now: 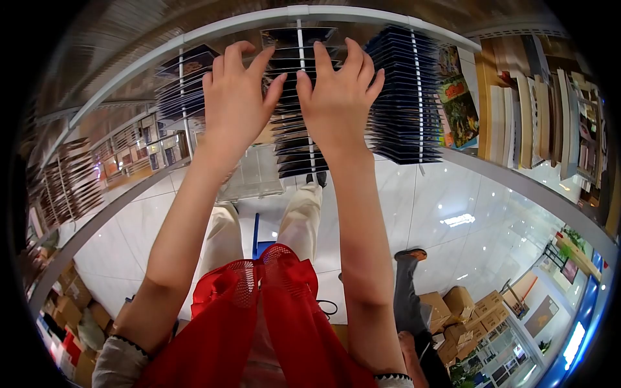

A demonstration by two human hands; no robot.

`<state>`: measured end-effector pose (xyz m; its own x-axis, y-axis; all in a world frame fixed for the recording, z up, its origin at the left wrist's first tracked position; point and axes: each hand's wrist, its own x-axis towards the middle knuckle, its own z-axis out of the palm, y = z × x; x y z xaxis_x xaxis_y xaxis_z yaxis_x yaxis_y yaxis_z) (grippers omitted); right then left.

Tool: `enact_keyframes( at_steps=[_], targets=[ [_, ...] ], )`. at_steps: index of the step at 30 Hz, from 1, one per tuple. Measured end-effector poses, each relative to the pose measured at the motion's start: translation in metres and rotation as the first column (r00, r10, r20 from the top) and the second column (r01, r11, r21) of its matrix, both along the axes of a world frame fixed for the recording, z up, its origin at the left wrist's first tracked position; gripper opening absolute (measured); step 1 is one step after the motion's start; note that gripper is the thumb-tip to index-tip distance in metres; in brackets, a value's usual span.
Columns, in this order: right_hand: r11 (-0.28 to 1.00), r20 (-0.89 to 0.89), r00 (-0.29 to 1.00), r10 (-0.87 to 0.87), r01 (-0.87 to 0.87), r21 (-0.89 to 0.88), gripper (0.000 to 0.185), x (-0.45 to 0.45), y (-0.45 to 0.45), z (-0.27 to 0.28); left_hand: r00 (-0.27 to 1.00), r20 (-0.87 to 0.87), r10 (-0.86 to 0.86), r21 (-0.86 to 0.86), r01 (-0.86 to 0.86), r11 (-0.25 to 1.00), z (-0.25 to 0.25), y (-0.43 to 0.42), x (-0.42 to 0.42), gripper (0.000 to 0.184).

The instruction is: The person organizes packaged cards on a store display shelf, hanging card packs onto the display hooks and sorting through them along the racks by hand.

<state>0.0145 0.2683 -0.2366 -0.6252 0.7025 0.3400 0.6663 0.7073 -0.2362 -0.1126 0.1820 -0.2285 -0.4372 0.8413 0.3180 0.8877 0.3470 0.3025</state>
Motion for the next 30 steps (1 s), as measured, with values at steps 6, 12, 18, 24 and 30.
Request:
enact_keyframes(
  at_steps=[6,12,18,24,30],
  targets=[
    [1.000,-0.031,1.000,0.004,-0.003,0.026,0.046,0.002,-0.001,0.001,1.000,0.013,0.002,-0.008,-0.001,1.000,0.005,-0.002,0.001,0.042],
    [0.997,-0.089,0.995,0.043,-0.037,0.069,0.043,-0.020,0.026,-0.007,0.998,-0.061,0.027,0.096,-0.021,0.995,-0.004,0.015,-0.013,0.044],
    [0.998,-0.031,0.999,0.036,-0.034,0.059,0.040,-0.025,0.032,-0.007,0.997,-0.078,0.006,0.058,-0.001,0.998,-0.006,0.020,-0.019,0.045],
    [1.000,-0.002,1.000,0.024,-0.024,0.014,0.039,-0.015,0.022,-0.004,0.999,-0.043,-0.005,0.048,0.007,0.999,-0.005,0.012,-0.012,0.045],
    [1.000,-0.146,0.989,0.011,-0.009,0.012,0.050,-0.006,0.009,0.005,1.000,0.007,0.011,0.085,-0.012,0.996,0.009,-0.004,-0.008,0.044]
  ],
)
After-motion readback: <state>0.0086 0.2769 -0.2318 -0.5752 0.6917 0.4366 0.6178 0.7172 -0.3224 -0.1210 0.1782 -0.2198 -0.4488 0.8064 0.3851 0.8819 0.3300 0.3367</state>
